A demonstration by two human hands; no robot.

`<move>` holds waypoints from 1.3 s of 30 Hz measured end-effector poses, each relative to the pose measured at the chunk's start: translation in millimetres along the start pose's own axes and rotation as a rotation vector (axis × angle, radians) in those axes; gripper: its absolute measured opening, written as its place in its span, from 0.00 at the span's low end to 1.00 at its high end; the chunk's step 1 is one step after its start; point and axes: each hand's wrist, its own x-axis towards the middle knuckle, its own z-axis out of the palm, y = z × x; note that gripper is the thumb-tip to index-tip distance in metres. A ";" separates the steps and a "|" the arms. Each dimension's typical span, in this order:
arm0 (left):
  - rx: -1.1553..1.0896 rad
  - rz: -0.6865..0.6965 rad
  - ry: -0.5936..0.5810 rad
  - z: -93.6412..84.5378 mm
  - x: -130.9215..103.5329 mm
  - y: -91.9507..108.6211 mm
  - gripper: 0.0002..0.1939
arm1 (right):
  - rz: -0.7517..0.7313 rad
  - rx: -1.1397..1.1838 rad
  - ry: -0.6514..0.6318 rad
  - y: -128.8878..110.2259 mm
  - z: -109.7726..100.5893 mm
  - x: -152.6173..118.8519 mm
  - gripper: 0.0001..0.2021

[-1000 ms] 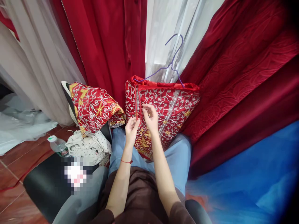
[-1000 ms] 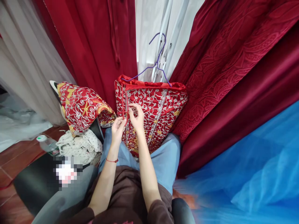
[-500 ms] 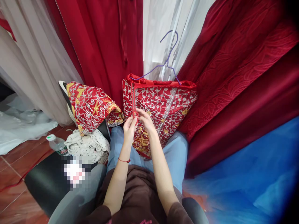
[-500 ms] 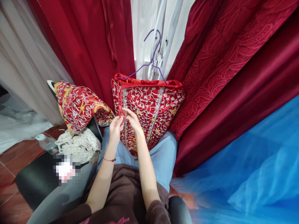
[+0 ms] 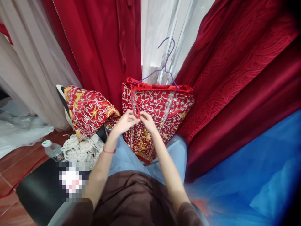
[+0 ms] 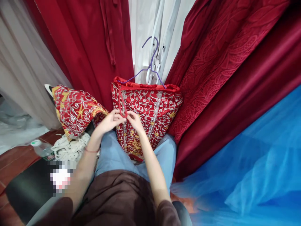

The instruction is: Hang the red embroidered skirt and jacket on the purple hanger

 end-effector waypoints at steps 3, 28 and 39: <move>0.453 0.152 -0.136 -37.7 52.6 40.9 0.15 | -0.043 -0.168 0.089 -8.2 -25.0 26.9 0.15; 1.189 0.354 -0.019 -59.4 144.0 60.6 0.17 | 0.018 -0.792 0.124 -56.0 -9.0 98.5 0.18; 1.287 0.527 0.011 -58.3 147.2 82.0 0.14 | 0.150 -0.062 0.080 -81.8 -8.1 141.4 0.08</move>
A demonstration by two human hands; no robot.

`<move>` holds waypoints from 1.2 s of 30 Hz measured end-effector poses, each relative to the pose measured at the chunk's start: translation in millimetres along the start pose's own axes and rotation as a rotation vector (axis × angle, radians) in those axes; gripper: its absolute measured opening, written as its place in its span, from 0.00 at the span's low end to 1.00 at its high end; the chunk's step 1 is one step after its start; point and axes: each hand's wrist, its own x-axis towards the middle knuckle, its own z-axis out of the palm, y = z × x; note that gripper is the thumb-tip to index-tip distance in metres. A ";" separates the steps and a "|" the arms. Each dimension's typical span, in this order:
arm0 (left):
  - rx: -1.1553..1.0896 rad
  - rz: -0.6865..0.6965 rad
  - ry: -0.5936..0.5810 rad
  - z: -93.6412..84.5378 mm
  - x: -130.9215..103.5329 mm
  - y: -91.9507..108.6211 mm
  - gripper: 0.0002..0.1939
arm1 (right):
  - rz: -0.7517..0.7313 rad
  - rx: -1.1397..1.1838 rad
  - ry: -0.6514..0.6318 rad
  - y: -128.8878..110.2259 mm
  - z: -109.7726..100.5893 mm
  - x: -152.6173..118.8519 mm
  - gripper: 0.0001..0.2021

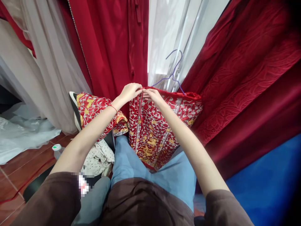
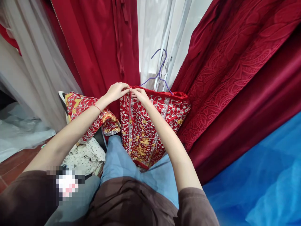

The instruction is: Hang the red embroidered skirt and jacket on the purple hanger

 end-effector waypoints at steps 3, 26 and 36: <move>-0.025 -0.026 -0.032 -2.5 -2.8 2.0 0.14 | -0.014 -0.031 0.043 -5.6 3.8 2.3 0.08; -0.344 -0.209 0.041 19.8 -1.8 -27.3 0.13 | -0.014 -0.181 0.224 -26.9 -25.0 5.0 0.14; -0.935 -0.428 -0.015 16.4 -3.5 -23.8 0.12 | -0.055 -0.395 0.252 -9.7 -29.5 0.1 0.11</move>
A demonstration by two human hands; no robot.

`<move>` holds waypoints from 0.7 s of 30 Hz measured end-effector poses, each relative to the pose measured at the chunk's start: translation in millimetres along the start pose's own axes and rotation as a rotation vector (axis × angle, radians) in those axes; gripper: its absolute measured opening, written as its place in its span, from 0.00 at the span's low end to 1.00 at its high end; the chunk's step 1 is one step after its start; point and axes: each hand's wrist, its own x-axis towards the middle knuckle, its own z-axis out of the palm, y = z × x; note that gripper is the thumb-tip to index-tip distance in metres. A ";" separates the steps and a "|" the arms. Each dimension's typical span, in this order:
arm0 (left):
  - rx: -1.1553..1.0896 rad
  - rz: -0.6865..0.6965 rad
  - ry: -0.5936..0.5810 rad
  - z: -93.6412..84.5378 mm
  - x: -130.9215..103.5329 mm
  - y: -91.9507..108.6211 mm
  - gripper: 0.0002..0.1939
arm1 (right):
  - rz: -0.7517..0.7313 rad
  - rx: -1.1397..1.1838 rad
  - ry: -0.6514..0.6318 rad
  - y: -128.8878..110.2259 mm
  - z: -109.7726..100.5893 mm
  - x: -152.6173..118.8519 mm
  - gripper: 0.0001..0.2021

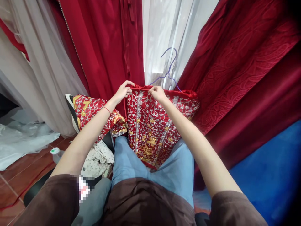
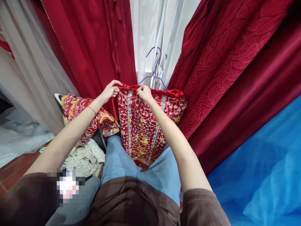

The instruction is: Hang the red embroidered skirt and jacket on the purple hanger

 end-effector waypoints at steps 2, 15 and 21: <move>0.202 0.086 -0.108 -9.3 -4.3 1.2 0.13 | -0.014 -0.066 0.029 2.9 0.2 1.2 0.10; -0.035 0.111 0.074 4.6 2.5 18.8 0.22 | -0.238 0.203 -0.474 2.3 -17.9 -23.9 0.16; 0.146 0.136 -0.231 -2.8 -11.3 24.1 0.16 | -0.210 0.331 -0.366 7.3 -1.9 -22.7 0.26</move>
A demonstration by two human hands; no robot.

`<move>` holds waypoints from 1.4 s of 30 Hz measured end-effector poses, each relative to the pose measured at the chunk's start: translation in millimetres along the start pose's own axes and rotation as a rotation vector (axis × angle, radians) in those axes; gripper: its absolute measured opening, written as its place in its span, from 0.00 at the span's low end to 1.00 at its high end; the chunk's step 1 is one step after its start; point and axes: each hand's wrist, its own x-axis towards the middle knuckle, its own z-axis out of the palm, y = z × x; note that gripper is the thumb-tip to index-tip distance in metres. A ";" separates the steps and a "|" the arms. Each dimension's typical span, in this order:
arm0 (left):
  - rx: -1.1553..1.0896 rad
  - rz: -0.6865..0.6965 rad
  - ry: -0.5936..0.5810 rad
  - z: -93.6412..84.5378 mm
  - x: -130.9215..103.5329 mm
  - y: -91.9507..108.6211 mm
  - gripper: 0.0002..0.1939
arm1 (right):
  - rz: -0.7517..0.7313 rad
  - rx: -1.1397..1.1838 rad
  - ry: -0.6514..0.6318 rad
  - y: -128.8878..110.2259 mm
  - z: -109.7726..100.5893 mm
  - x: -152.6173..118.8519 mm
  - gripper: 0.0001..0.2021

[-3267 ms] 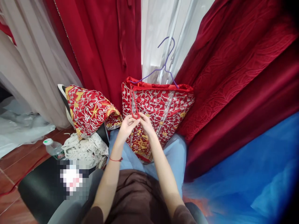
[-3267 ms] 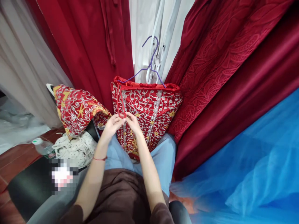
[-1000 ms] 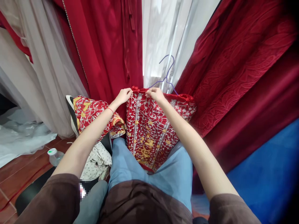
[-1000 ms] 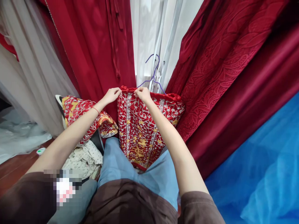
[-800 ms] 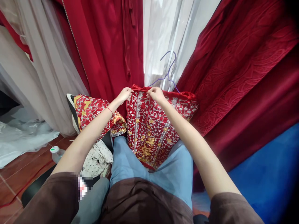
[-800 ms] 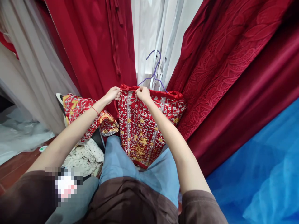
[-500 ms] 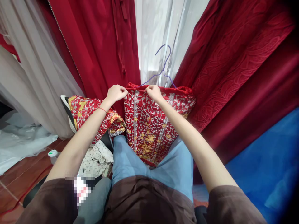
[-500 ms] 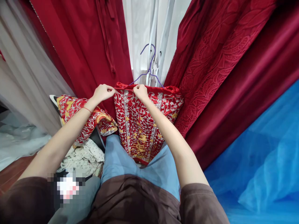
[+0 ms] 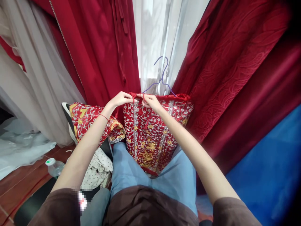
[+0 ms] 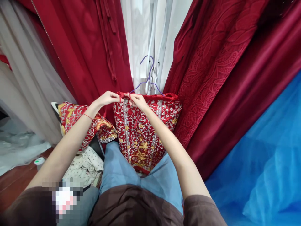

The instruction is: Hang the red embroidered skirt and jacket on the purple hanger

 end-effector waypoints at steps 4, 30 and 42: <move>0.046 0.020 -0.070 -4.3 -1.8 -1.3 0.15 | -0.173 -0.216 -0.006 -0.3 11.1 5.8 0.14; -0.253 -0.232 0.150 30.7 -0.2 -10.4 0.07 | -0.213 -0.941 0.174 -3.7 23.5 5.8 0.10; 0.683 -0.171 0.419 32.8 -2.2 -12.8 0.15 | -0.066 -1.295 0.219 -13.6 6.3 -2.5 0.16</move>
